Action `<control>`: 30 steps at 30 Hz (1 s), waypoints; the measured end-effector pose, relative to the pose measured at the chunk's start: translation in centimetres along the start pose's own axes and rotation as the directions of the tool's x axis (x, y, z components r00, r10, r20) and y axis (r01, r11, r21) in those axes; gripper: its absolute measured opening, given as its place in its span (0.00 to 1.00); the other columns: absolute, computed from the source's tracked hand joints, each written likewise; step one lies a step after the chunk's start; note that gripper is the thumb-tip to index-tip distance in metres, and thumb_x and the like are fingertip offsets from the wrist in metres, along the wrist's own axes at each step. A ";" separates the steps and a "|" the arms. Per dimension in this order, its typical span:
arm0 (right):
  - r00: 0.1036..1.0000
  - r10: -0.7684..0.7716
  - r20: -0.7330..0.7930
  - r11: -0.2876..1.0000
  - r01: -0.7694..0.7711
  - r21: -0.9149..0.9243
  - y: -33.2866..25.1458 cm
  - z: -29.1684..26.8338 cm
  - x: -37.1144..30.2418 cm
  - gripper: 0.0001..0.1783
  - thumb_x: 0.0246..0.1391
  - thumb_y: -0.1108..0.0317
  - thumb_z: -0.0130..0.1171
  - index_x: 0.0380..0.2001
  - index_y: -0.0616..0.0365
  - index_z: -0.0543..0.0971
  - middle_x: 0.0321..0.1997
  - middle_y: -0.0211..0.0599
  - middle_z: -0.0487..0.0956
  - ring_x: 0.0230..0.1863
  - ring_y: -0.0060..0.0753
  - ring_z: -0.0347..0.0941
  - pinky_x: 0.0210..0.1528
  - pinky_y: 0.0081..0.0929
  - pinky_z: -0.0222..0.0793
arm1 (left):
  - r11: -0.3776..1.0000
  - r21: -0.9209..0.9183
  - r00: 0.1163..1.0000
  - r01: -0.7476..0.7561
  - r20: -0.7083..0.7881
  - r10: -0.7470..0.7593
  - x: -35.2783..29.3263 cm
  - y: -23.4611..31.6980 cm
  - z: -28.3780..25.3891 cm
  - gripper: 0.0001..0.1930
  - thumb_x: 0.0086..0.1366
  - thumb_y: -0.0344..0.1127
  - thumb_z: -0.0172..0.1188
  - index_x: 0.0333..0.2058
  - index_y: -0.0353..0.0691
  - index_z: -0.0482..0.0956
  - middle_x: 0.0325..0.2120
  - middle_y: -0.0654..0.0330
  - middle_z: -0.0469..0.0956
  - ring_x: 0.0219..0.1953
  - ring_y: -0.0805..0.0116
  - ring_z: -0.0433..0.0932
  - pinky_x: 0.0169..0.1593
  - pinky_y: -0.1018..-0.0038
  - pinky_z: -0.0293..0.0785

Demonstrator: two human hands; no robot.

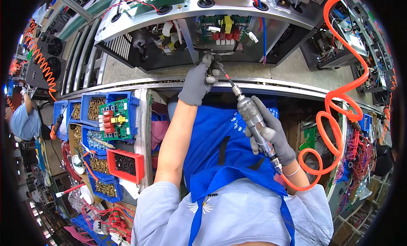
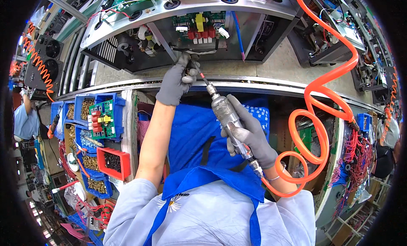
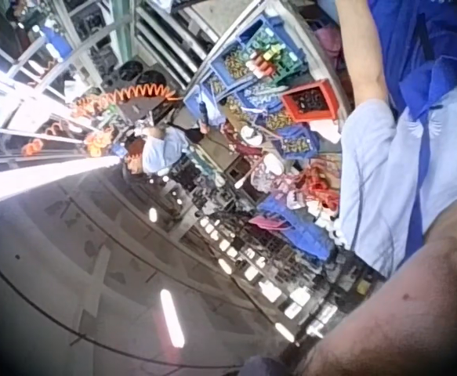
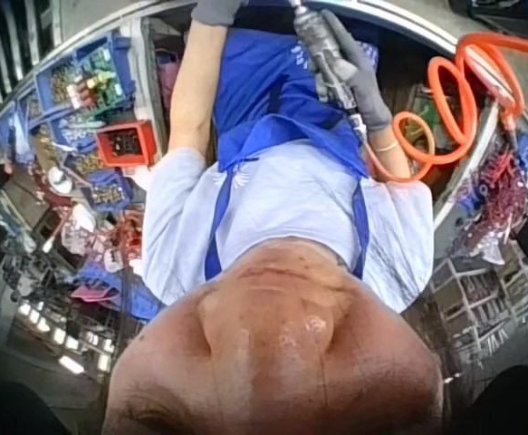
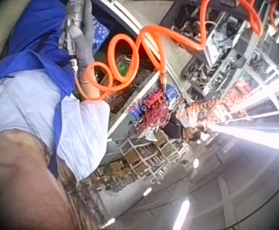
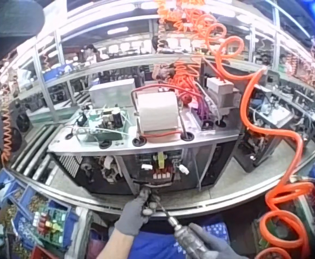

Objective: Assembling and wiring internal components of an electronic cabinet on an assembly line.

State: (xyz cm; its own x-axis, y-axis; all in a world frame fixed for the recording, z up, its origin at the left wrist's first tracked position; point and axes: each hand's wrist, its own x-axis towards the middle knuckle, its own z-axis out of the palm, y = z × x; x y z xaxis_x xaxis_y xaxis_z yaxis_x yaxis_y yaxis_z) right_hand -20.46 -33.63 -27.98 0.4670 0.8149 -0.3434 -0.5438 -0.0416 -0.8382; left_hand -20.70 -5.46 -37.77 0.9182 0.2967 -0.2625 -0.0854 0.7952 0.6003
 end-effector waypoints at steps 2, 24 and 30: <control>1.000 -0.011 0.022 1.000 0.011 -0.009 -0.1 0.1 0.0 0.52 0.51 0.54 0.59 0.74 0.54 0.47 0.34 0.45 0.75 0.19 0.29 0.75 0.20 0.23 0.72 | 0.993 -0.092 0.998 0.068 0.017 -0.066 0.2 0.3 -0.1 0.15 0.69 0.43 0.59 0.45 0.38 0.75 0.32 0.52 0.76 0.25 0.74 0.71 0.16 0.87 0.61; 0.990 -0.135 -0.045 0.991 0.134 -0.009 1.6 2.9 5.2 0.50 0.55 0.59 0.58 0.74 0.50 0.43 0.35 0.45 0.75 0.21 0.28 0.75 0.21 0.26 0.73 | 0.953 -0.294 0.989 -0.071 -0.147 0.029 -0.8 -0.8 -0.7 0.10 0.71 0.27 0.48 0.46 0.26 0.71 0.43 0.43 0.76 0.49 0.51 0.78 0.45 0.65 0.84; 0.974 -0.210 -0.079 0.978 0.210 -0.018 2.8 3.7 6.4 0.49 0.54 0.62 0.57 0.74 0.48 0.43 0.36 0.45 0.75 0.22 0.28 0.76 0.22 0.25 0.74 | 0.986 -0.093 0.957 -0.139 -0.268 0.109 -3.5 -0.4 -2.2 0.09 0.71 0.29 0.50 0.43 0.27 0.73 0.38 0.49 0.78 0.41 0.64 0.81 0.35 0.77 0.83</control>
State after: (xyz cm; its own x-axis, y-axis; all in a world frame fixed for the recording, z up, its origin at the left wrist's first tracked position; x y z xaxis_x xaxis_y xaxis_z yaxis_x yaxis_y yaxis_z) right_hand -21.59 -26.36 -30.99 0.6245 0.7571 -0.1917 -0.4214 0.1200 -0.8989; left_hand -24.76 -5.64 -38.77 0.7656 0.5129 -0.3884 -0.2474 0.7919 0.5583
